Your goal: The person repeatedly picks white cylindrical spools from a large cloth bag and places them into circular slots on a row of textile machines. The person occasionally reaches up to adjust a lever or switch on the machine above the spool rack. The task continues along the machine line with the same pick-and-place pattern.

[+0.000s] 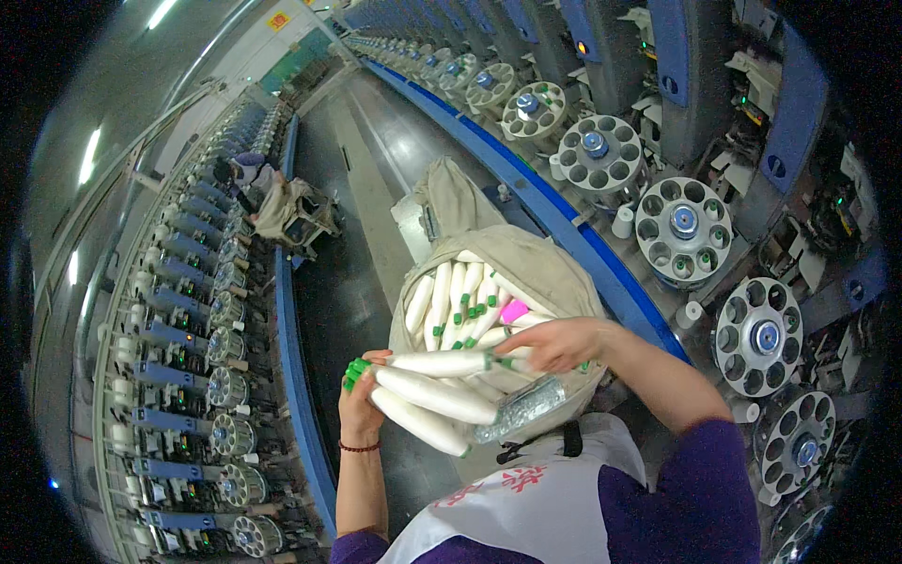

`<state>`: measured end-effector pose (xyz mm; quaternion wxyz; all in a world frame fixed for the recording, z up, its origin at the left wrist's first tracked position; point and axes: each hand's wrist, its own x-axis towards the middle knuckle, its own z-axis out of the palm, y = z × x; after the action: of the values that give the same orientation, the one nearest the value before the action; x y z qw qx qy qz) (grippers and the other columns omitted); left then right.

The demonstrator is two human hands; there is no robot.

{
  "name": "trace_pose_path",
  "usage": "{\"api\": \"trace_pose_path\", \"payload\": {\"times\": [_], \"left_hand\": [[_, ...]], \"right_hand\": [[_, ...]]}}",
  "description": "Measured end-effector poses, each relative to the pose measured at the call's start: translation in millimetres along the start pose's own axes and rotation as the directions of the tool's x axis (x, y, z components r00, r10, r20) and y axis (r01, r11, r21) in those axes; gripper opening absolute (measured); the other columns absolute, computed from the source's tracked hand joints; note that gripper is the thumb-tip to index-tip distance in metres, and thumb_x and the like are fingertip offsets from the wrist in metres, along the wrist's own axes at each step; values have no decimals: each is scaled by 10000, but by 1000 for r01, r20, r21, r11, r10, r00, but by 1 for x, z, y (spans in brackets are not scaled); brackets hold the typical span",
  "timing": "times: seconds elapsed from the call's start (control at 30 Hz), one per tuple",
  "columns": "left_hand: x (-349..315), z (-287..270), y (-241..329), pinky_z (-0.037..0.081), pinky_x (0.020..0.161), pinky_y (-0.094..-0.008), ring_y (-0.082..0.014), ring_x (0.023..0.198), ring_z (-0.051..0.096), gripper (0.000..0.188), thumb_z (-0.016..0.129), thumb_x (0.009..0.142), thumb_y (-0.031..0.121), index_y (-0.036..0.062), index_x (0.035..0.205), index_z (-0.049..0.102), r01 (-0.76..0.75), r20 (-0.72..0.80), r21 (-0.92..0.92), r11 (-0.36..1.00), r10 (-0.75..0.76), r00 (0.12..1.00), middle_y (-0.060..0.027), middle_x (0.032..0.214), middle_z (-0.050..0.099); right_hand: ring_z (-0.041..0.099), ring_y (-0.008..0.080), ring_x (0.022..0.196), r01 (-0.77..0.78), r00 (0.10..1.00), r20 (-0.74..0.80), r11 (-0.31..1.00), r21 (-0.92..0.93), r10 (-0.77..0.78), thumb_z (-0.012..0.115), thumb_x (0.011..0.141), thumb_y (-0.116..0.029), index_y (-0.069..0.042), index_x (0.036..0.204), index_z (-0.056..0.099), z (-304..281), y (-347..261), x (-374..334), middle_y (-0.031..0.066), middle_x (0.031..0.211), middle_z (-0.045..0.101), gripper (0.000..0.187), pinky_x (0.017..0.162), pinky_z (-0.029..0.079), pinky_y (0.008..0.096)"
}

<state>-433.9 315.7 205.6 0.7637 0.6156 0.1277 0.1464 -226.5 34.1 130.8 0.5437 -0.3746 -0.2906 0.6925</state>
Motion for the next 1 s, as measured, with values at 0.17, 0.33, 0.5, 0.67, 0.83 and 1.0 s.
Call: {"api": "trace_pose_path", "payload": {"times": [0.17,0.33,0.5,0.67,0.83,1.0], "left_hand": [[-44,-16,-1,535,797,-344,-199,853,632,378,646,869,238,-56,1099,588,-6,-72,-36,999,4,997,-113,957,639],[-63,12,1,533,791,-345,-199,843,634,359,638,876,248,-53,1068,597,28,107,-65,998,-21,994,-115,935,643],[-78,24,17,530,756,-335,-187,821,635,340,643,875,240,-44,1062,616,25,75,-66,998,-20,997,-114,922,653],[-79,26,13,528,704,-332,-192,761,639,248,647,882,188,-46,964,651,-50,-54,242,969,65,996,-113,874,663],[-57,61,-5,495,815,-333,-201,899,613,294,624,904,191,-64,1051,624,54,-157,-90,994,-67,985,-106,997,638],[-8,128,-33,484,885,-395,-252,987,595,332,597,926,248,-36,1098,605,138,-105,-150,979,-154,982,-135,1051,620]], "right_hand": [[434,28,519,392,296,-931,916,-86,-214,529,865,-48,-5,1300,497,23,61,-44,30,791,613,438,433,332,181],[623,134,710,418,817,-417,907,-47,-398,383,1013,-352,-105,1375,417,102,67,-9,96,1228,603,439,497,474,217],[493,104,542,178,787,-522,932,-317,-328,569,911,-419,-47,817,672,128,66,9,10,600,537,397,468,432,296],[395,102,434,80,410,-382,450,-890,-828,628,886,-307,-12,554,541,132,66,-4,49,449,416,452,440,359,311],[501,60,524,134,621,-697,924,-357,-359,620,912,-360,-41,900,716,135,58,-53,-18,639,593,333,485,440,212],[524,182,555,56,21,-260,260,-964,-965,729,790,-131,-29,782,714,120,74,-104,90,623,578,103,509,384,305]]}}
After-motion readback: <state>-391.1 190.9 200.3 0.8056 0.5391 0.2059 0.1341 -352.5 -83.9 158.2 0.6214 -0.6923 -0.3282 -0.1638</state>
